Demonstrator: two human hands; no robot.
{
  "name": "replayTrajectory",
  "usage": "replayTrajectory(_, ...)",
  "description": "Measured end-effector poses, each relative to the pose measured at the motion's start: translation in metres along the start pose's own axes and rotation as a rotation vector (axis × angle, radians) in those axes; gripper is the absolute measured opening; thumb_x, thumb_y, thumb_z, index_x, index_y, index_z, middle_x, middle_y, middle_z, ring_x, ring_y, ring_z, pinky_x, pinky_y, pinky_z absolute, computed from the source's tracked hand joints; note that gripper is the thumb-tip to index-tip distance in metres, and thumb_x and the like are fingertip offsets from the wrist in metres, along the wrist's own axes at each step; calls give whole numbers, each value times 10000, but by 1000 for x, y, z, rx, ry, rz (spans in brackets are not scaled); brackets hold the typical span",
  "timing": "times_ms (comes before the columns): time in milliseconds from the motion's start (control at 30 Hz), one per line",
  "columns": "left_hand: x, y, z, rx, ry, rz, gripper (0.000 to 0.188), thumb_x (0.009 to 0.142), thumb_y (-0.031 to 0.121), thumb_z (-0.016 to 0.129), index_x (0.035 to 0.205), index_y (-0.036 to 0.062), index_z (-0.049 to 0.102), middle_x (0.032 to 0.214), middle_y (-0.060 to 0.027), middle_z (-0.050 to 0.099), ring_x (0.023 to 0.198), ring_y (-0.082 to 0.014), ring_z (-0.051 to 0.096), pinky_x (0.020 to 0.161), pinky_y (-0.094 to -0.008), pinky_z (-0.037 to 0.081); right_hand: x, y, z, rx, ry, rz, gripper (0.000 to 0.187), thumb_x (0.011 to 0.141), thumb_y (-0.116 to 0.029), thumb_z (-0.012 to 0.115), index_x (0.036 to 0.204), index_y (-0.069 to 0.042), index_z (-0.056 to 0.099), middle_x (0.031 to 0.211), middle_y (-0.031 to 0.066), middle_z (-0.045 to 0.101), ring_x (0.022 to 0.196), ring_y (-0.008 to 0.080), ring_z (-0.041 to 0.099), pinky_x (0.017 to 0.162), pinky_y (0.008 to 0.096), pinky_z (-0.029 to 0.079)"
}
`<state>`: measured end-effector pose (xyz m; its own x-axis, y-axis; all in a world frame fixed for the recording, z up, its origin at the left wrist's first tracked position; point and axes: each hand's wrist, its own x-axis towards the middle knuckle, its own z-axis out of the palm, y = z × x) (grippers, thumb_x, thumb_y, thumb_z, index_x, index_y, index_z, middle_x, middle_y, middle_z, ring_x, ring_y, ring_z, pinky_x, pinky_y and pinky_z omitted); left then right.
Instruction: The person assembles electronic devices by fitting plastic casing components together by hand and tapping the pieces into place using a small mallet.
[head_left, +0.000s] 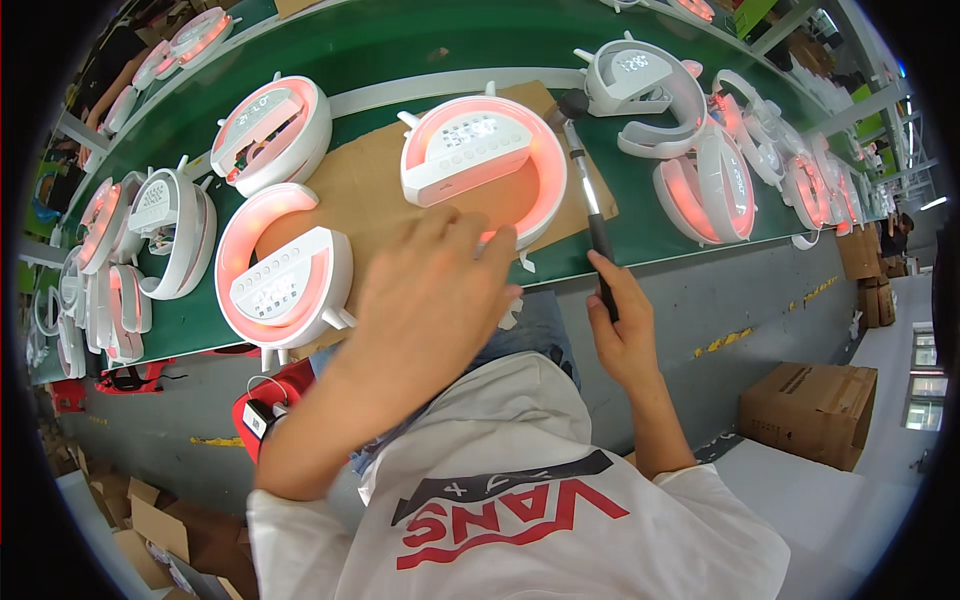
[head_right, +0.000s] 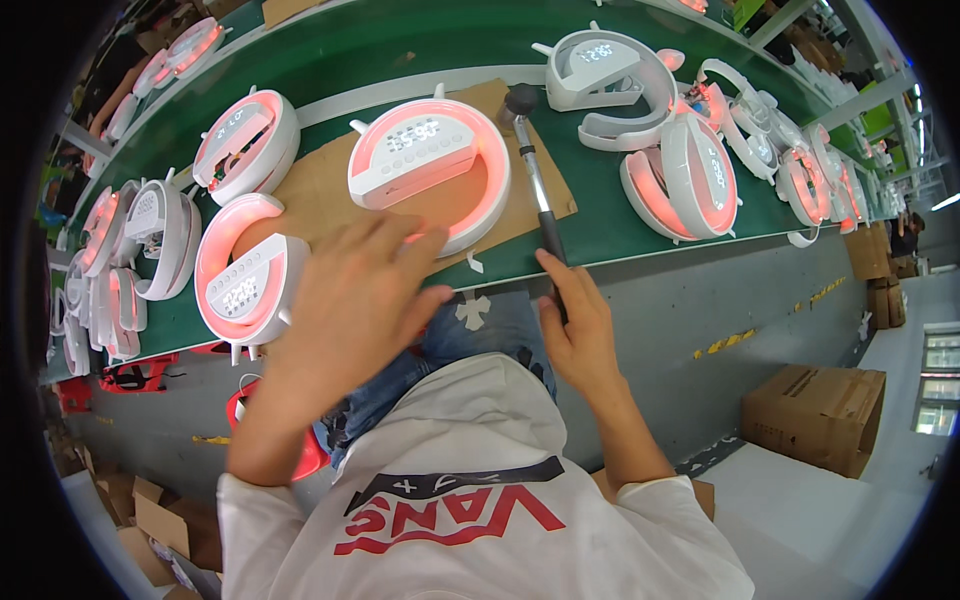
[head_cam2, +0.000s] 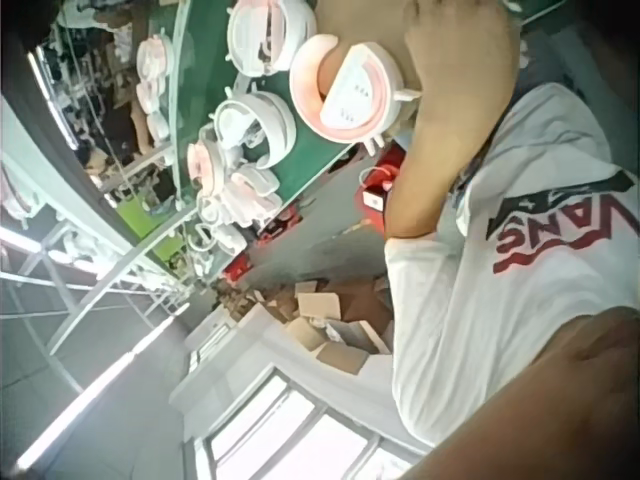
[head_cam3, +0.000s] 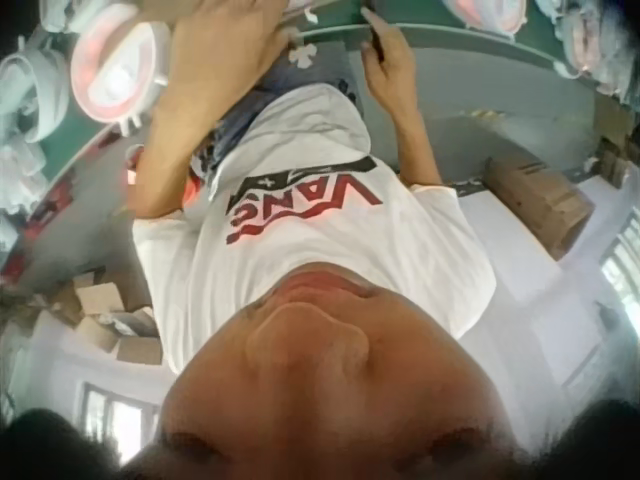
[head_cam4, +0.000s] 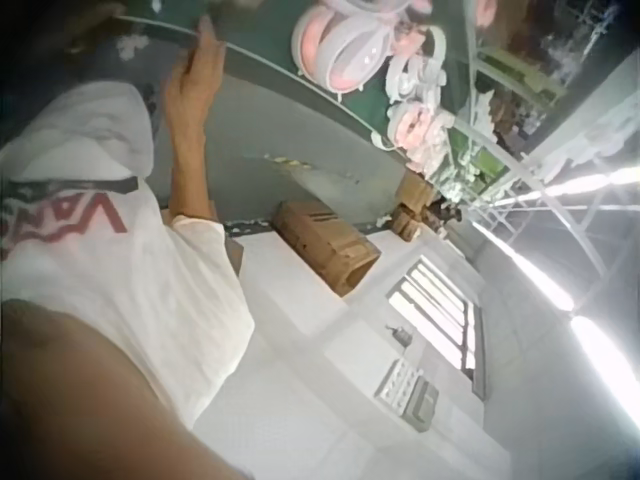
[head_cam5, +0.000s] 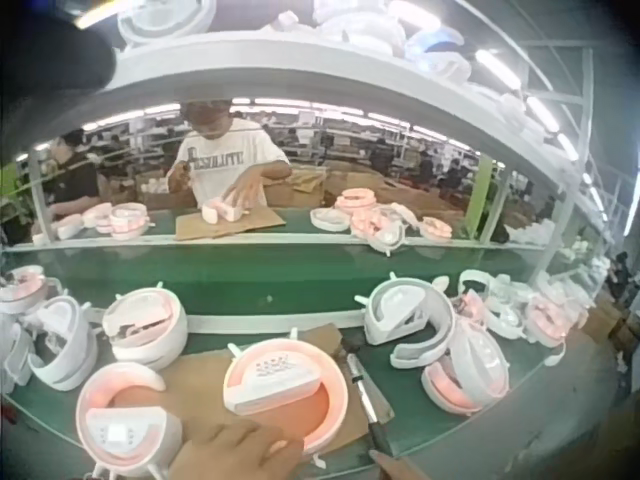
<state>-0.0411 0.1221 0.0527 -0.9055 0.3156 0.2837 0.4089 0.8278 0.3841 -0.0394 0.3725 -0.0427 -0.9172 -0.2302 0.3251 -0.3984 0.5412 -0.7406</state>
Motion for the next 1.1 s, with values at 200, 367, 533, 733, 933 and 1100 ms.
replayTrajectory(200,70,-40,-7,207,23,68,516,816,177,739,1279,9,586,1191,-185,628,1100,-342,596,888,-442,510,0,-11,8,121,66,113,499,907,43,546,1403,-9,516,941,149,596,763,231,581,729,314,470)
replayTrajectory(367,73,-72,36,677,14,258,678,840,230,722,1413,-4,448,1387,-209,498,1252,-354,514,956,-429,502,-3,-3,-15,98,76,184,515,944,8,544,1449,35,453,1026,210,650,785,245,618,773,310,490)
replayTrajectory(533,76,-69,40,848,-52,268,716,826,236,740,1433,11,433,1395,-209,491,1297,-360,487,1005,-429,479,0,-10,-34,45,29,139,512,940,6,561,1442,37,463,1060,211,663,794,240,619,781,308,492)
replayTrajectory(733,77,-88,21,412,-28,207,684,803,177,721,1425,61,460,1403,-260,437,1244,-442,520,976,-474,512,6,-19,-32,38,64,72,503,928,13,580,1422,35,488,1070,191,669,797,235,620,783,302,490)
replayTrajectory(933,113,-114,12,197,-177,15,740,759,290,769,1421,174,462,1351,-259,497,1156,-460,569,960,-484,503,-8,-11,-19,96,133,119,502,916,8,588,1408,41,498,1021,184,669,791,214,615,769,299,490)
replayTrajectory(1100,169,-161,-8,264,-37,-138,782,734,345,782,1418,159,452,1256,-221,561,1097,-441,594,946,-493,500,-19,-2,-8,127,137,207,479,911,15,589,1385,42,524,954,164,658,773,227,617,730,314,497)
